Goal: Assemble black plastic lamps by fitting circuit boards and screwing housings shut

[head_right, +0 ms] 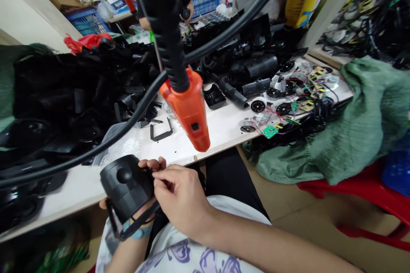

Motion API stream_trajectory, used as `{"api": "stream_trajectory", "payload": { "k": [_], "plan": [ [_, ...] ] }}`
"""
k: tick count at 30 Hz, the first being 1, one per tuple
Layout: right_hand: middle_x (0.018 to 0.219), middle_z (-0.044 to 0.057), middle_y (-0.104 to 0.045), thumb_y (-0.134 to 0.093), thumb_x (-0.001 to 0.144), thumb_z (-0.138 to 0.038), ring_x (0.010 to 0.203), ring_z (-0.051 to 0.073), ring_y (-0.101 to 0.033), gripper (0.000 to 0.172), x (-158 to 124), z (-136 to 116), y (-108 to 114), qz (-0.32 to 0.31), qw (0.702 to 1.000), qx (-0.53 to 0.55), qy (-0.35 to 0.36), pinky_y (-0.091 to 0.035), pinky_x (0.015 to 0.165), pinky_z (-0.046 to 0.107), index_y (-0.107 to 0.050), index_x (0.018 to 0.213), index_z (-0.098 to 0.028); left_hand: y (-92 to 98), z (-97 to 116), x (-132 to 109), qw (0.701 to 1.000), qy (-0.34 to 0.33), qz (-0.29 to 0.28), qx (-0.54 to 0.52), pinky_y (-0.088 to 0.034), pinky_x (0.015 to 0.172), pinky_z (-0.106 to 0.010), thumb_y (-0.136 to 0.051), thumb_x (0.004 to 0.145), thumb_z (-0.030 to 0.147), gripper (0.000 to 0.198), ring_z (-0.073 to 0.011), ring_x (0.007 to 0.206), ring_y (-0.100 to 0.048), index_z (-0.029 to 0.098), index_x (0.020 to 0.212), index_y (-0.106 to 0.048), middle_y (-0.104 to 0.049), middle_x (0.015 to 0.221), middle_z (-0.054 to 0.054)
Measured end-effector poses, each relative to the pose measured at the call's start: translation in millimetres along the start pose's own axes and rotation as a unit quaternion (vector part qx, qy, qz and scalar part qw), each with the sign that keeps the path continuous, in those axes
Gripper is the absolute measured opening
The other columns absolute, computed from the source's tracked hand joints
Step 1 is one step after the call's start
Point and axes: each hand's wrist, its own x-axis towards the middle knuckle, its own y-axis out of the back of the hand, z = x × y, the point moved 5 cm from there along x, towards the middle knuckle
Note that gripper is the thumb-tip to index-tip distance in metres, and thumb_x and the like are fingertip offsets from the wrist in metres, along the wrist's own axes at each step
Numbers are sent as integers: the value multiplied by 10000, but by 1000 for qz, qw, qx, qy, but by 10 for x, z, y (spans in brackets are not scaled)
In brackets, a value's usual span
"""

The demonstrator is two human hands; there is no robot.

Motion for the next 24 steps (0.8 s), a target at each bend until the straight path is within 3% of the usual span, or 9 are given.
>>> {"api": "stream_trajectory", "payload": {
  "k": [3, 5, 8, 12, 13, 15, 17, 20, 24],
  "plan": [
    [782, 22, -736, -618, 895, -97, 734, 147, -698, 246, 27, 5, -19, -5, 1000, -18, 0, -556, 708, 261, -844, 919, -192, -72, 38, -13, 998, -55, -19, -40, -482, 1144, -348, -788, 450, 889, 798, -340, 1230, -622, 305, 992, -744, -739, 967, -27],
    [819, 22, -754, -601, 933, -106, 747, 146, -713, 256, 6, -6, -2, -17, 998, -50, 28, -574, 725, 262, -834, 965, -204, -68, 1, -17, 996, -26, -51, -63, -489, 1145, -357, -812, 483, 853, 803, -320, 1162, -665, 288, 1049, -733, -753, 996, -31],
    [977, 63, -782, -585, 966, -111, 869, 174, -741, 265, -126, -153, 211, 16, 973, -131, 190, -612, 820, 299, -781, 1125, -193, -9, -19, -8, 986, 11, -109, -126, -414, 1225, -394, -866, 575, 724, 823, -283, 1143, -692, 242, 1216, -682, -762, 1081, -42],
    [1031, 56, -697, -781, 831, -175, 925, 192, -688, 420, -288, -423, 837, 187, 873, -164, 419, -609, 895, 340, -712, 1244, -209, 32, -7, 53, 967, 66, -160, -187, -357, 1263, -494, -849, 734, 568, 797, -275, 1226, -675, 174, 1382, -604, -741, 1255, -104],
    [1091, 62, -671, -835, 784, -204, 986, 214, -677, 513, -231, -450, 1049, 265, 867, -114, 407, -596, 945, 377, -688, 1276, -226, 22, -8, 78, 966, 81, -161, -188, -382, 1246, -517, -854, 747, 524, 775, -282, 1223, -680, 152, 1381, -609, -739, 1271, -121],
    [1213, 78, -655, -902, 732, -255, 1097, 247, -671, 650, 117, -465, 1248, 234, 922, -28, 307, -569, 1029, 446, -641, 1327, -255, -21, -20, 135, 968, 105, -149, -172, -459, 1188, -544, -859, 761, 442, 699, -303, 1190, -705, 112, 1339, -644, -754, 1259, -149],
    [1184, 85, -696, -915, 732, -286, 1068, 260, -710, 579, 540, -494, 1195, 97, 972, 25, 213, -605, 971, 458, -670, 1255, -236, -79, -44, 193, 975, 130, -113, -143, -527, 1119, -552, -863, 759, 395, 620, -336, 1139, -734, 87, 1267, -687, -779, 1209, -169],
    [930, 33, -728, -858, 810, -346, 821, 214, -755, 297, 1029, -510, 964, -36, 985, 82, 148, -648, 771, 385, -703, 1017, -200, -133, -61, 250, 982, 161, -16, -98, -605, 1011, -524, -863, 745, 304, 490, -344, 1017, -776, 73, 1155, -728, -809, 1100, -176],
    [846, -51, -671, -818, 841, -407, 540, 94, -642, 285, 1421, -323, 745, 53, 971, 167, 165, -631, 605, 297, -638, 977, -233, -126, 28, 233, 979, 156, 117, -51, -675, 782, -383, -847, 729, 169, 295, -250, 760, -777, 81, 990, -741, -812, 864, -122]
  ]
}}
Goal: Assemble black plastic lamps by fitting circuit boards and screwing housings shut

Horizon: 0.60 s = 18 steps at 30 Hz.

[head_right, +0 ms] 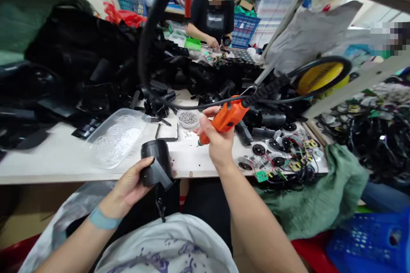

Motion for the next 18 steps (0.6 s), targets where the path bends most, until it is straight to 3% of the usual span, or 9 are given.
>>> {"api": "stream_trajectory", "payload": {
  "k": [3, 9, 13, 18],
  "plan": [
    [728, -83, -608, -789, 860, -436, 442, 68, -561, 289, 46, 321, -107, 32, 999, 24, 16, -590, 507, 255, -595, 939, -236, -26, 78, -56, 999, -19, 19, 30, -663, 664, -318, -901, 682, 179, 284, -204, 672, -738, 102, 899, -734, -784, 789, -78],
    [641, -93, -572, -812, 832, -414, 419, 77, -558, 315, 69, 701, -183, 10, 1000, 5, -26, -556, 469, 244, -567, 860, -217, -98, 139, -73, 997, -18, 22, 70, -629, 580, -276, -964, 612, 271, 398, -164, 641, -682, 118, 906, -743, -742, 764, -34],
    [655, -93, -583, -817, 828, -431, 410, 75, -550, 332, 87, 637, -103, 27, 999, -5, -27, -532, 464, 240, -566, 887, -222, -110, 133, -31, 998, -6, 22, 59, -634, 584, -294, -966, 595, 284, 406, -175, 649, -683, 129, 894, -740, -743, 766, -42],
    [711, -64, -565, -787, 838, -492, 410, 76, -537, 347, 64, 216, -107, 38, 999, 9, 16, -505, 436, 255, -591, 825, -206, -72, 95, 43, 998, 16, 31, 49, -625, 579, -306, -948, 604, 300, 370, -183, 621, -677, 126, 852, -735, -741, 738, -62]
  ]
}}
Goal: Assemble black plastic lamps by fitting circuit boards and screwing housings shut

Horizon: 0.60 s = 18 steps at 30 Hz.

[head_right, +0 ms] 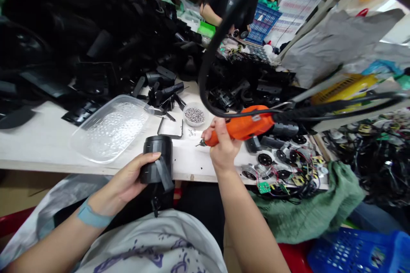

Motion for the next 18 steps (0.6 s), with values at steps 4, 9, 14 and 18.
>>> {"api": "stream_trajectory", "payload": {
  "k": [4, 9, 14, 18],
  "plan": [
    [731, -52, -549, -712, 894, -560, 394, 57, -487, 384, -104, -428, -151, -11, 999, 50, 0, -464, 410, 235, -601, 810, -202, -11, -34, 14, 1000, 17, -18, -8, -626, 586, -318, -935, 609, 295, 345, -176, 595, -661, 120, 831, -738, -734, 719, -61],
    [735, -38, -546, -646, 941, -595, 374, 58, -470, 421, -276, -787, -379, -40, 995, 92, -8, -422, 362, 225, -611, 817, -194, -82, -25, -54, 999, -1, -49, 11, -598, 559, -285, -918, 649, 288, 298, -158, 580, -638, 130, 815, -728, -720, 702, -40],
    [756, -41, -530, -626, 959, -588, 382, 55, -470, 393, -363, -796, -469, -62, 994, 86, -23, -437, 371, 228, -605, 835, -216, -189, -1, -134, 996, -24, -84, 29, -569, 565, -249, -895, 685, 270, 262, -143, 578, -636, 132, 837, -731, -716, 702, -27],
    [771, -36, -523, -623, 964, -579, 398, 61, -472, 377, -374, -745, -458, -66, 993, 88, -32, -456, 391, 245, -602, 849, -221, -206, 1, -163, 995, -34, -88, 42, -563, 608, -265, -867, 721, 271, 260, -157, 600, -658, 140, 898, -728, -734, 742, -37]
  ]
}}
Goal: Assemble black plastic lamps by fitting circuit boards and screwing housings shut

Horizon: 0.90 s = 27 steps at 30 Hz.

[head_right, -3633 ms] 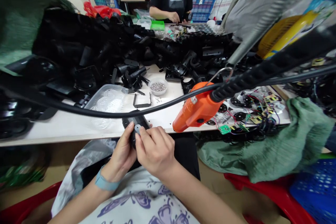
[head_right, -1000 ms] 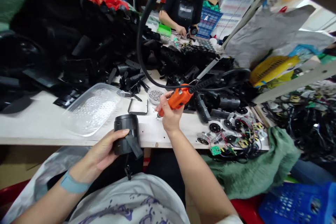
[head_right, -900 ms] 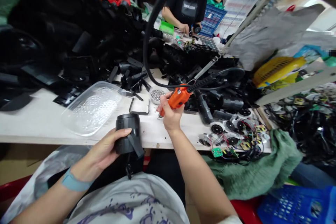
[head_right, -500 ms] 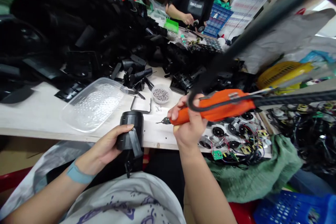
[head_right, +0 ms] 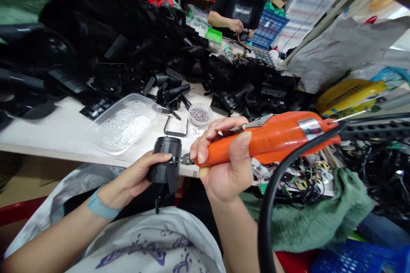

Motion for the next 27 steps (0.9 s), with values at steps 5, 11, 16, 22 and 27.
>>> {"api": "stream_trajectory", "payload": {
  "k": [5, 11, 16, 22, 27],
  "plan": [
    [782, -29, -515, -605, 983, -550, 405, 66, -466, 334, -16, 40, -9, -10, 1000, -3, 5, -456, 398, 252, -591, 862, -240, 4, -9, -12, 1000, 4, 5, 12, -552, 632, -295, -858, 728, 289, 286, -189, 627, -684, 141, 927, -715, -745, 778, -57],
    [799, -24, -512, -648, 954, -549, 404, 67, -476, 314, -32, 114, -39, -16, 1000, -6, -3, -472, 401, 263, -595, 865, -253, -22, 2, -13, 1000, -8, -5, 19, -541, 630, -290, -860, 717, 296, 306, -178, 617, -661, 140, 930, -707, -724, 759, -42],
    [796, -22, -509, -652, 947, -556, 404, 74, -475, 320, -39, 86, -60, -19, 1000, -16, 4, -472, 394, 268, -605, 866, -250, -34, 6, 15, 1000, -15, -4, 18, -529, 610, -265, -865, 712, 295, 295, -152, 600, -616, 146, 904, -698, -685, 724, -18],
    [806, -24, -520, -653, 951, -527, 421, 73, -491, 285, 20, 78, 103, 6, 999, -39, 37, -477, 416, 264, -619, 877, -255, 141, 40, -87, 998, -39, -23, 50, -542, 667, -289, -879, 708, 314, 380, -202, 740, -667, 159, 1020, -726, -732, 871, -53],
    [753, -41, -537, -678, 936, -535, 416, 69, -496, 317, 94, 233, 229, 20, 998, -59, 18, -485, 431, 254, -599, 858, -238, -3, 142, -313, 963, -102, -145, 204, -530, 822, -328, -952, 613, 228, 765, -271, 926, -692, 219, 1330, -685, -762, 1044, -71]
  ]
}}
